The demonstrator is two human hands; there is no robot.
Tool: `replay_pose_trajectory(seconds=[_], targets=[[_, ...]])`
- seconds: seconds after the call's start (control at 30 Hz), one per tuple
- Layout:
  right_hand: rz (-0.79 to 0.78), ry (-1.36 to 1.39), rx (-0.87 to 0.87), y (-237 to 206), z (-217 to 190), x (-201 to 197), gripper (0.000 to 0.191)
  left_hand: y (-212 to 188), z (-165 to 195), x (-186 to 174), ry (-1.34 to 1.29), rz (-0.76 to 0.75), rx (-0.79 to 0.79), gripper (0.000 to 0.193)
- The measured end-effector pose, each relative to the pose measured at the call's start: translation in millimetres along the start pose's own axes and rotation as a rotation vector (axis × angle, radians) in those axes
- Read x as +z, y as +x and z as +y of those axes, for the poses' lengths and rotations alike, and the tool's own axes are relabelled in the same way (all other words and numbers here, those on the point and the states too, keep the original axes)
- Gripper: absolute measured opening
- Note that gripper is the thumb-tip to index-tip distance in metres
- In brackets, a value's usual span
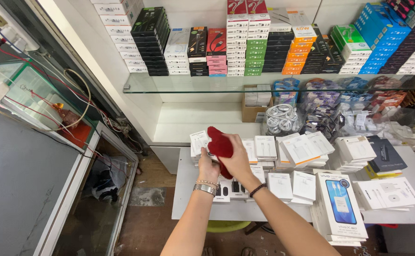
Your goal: The person wipes the surfaces of small white product boxes with a red cloth. They handle the boxes one at a time, wiping each and placing it back on the table. The person also wipes the glass shelf above the table.
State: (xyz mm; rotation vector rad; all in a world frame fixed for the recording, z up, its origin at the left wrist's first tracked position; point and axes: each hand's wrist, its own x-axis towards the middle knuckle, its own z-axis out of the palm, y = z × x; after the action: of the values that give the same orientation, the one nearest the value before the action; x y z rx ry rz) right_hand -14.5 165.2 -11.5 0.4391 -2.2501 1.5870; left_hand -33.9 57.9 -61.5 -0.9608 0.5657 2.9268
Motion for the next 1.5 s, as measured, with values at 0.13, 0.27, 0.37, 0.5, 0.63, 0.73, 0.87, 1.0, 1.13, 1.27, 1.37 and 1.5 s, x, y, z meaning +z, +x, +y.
replay_pose_trajectory(seconds=[0.13, 0.27, 0.37, 0.5, 0.63, 0.73, 0.87, 1.0, 1.13, 1.27, 1.37, 1.5], targets=[[0.042, 0.030, 0.092, 23.1, 24.6, -18.4, 0.047, -15.9, 42.7, -22.0, 0.227, -0.002, 0.019, 0.053], [0.019, 0.107, 0.465, 28.8, 44.1, -31.7, 0.043, -30.6, 103.3, -58.4, 0.821, 0.010, 0.078, 0.053], [-0.006, 0.108, 0.367, 23.5, 52.8, -26.4, 0.042, -18.7, 106.3, -85.2, 1.371, 0.091, 0.100, 0.064], [-0.059, 0.130, 0.349, 15.2, 58.4, -16.7, 0.043, 3.8, 85.8, -109.0, 1.498, 0.085, 0.251, 0.072], [-0.090, 0.147, 0.385, 13.9, 58.7, -21.0, 0.042, 4.6, 64.6, -105.1, 1.628, 0.151, 0.530, 0.063], [-0.087, 0.147, 0.565, 13.6, 56.6, -27.9, 0.044, -15.0, 43.8, -92.6, 1.711, 0.146, 0.710, 0.060], [-0.065, 0.232, 0.521, 8.1, 57.0, -32.2, 0.046, -27.9, 29.3, -77.6, 1.677, -0.059, 0.184, 0.081], [-0.117, 0.358, 0.591, 1.2, 63.7, -38.2, 0.049, -17.6, 28.3, -86.2, 1.622, -0.054, 0.114, 0.082], [-0.228, 0.396, 0.780, -7.1, 59.6, -42.2, 0.046, -10.4, 31.3, -92.9, 1.117, -0.088, 0.121, 0.072], [-0.334, 0.230, 0.393, -32.6, 29.9, -19.2, 0.062, -18.7, 22.3, -76.1, 0.569, -0.188, 0.015, 0.066], [-0.224, -0.266, -0.092, -57.6, 7.5, 4.0, 0.083, -31.2, 11.6, -54.0, 0.285, -0.221, -0.099, 0.079], [-0.055, -0.343, 0.116, -43.1, 14.9, -1.3, 0.066, -42.5, -3.6, -34.4, 0.472, -0.238, 0.015, 0.065]])
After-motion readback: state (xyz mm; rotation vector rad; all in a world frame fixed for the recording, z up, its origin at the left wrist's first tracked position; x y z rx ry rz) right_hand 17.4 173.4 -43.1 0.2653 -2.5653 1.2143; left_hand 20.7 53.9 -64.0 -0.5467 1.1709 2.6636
